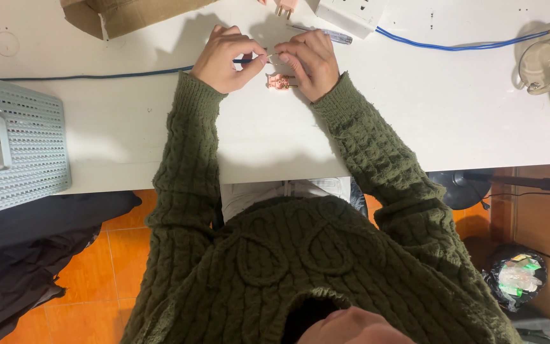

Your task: The person wires an electrical plug by unscrewing the housing, inserting the wires into the internal terminals, and tightening the screws with a screwdriver.

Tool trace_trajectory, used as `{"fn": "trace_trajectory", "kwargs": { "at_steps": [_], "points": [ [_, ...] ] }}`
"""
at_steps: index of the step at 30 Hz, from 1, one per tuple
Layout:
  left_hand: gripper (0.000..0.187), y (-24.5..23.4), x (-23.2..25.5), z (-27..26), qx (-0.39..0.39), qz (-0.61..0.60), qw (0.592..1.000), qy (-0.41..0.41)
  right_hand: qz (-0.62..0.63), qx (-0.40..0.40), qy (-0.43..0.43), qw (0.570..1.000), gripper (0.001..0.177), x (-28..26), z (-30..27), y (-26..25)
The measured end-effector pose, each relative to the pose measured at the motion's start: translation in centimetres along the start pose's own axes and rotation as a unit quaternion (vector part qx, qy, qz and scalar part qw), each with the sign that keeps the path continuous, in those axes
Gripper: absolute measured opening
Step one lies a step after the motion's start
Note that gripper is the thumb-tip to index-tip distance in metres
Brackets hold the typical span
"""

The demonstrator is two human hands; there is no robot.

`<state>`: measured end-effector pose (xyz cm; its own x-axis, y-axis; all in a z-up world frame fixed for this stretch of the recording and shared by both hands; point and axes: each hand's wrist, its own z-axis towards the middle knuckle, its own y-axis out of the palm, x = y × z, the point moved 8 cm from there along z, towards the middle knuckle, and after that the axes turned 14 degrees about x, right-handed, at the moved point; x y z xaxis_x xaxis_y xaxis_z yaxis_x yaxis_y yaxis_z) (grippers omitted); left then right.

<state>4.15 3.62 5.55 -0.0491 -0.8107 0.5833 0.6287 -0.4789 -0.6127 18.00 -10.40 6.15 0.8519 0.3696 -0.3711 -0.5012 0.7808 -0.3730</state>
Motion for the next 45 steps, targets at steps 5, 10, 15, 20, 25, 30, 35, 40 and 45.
{"fn": "trace_trajectory", "kwargs": {
  "at_steps": [5,10,15,20,25,30,35,40,45],
  "points": [
    [0.015,0.1,0.3,0.1,0.014,-0.008,1.0,0.026,0.035,-0.012,0.045,0.998,0.035,0.8,-0.7,0.7],
    [0.018,0.0,0.6,0.3,0.004,-0.014,1.0,0.024,0.074,-0.015,0.127,0.989,0.021,1.8,-1.3,0.9],
    [0.019,0.3,0.6,0.2,-0.004,-0.02,1.0,0.023,0.096,0.002,0.146,0.985,0.017,1.3,-0.7,0.3],
    [0.019,0.6,0.4,0.1,-0.015,-0.034,0.999,0.005,0.085,0.006,0.123,0.989,0.017,1.6,-0.9,0.4],
    [0.018,1.0,-0.1,-0.1,-0.025,-0.027,0.999,0.006,0.063,-0.012,0.114,0.991,0.018,2.0,-1.5,0.4],
    [0.029,1.1,-1.3,-0.3,-0.009,-0.007,1.0,0.006,-0.095,-0.103,0.006,0.99,0.048,2.2,-1.2,-0.7],
    [0.028,1.5,-1.5,-0.3,-0.002,0.028,0.999,0.027,-0.059,-0.15,0.022,0.987,0.06,-0.3,-0.3,-2.0],
    [0.04,3.1,-1.8,-0.6,-0.034,0.027,0.999,0.005,-0.054,-0.14,-0.008,0.989,0.052,1.1,-1.8,-0.9],
    [0.044,4.5,-1.7,-0.9,-0.06,0.045,0.997,0.001,-0.063,-0.141,0.001,0.988,0.046,2.3,-2.7,-0.5]
  ]
}}
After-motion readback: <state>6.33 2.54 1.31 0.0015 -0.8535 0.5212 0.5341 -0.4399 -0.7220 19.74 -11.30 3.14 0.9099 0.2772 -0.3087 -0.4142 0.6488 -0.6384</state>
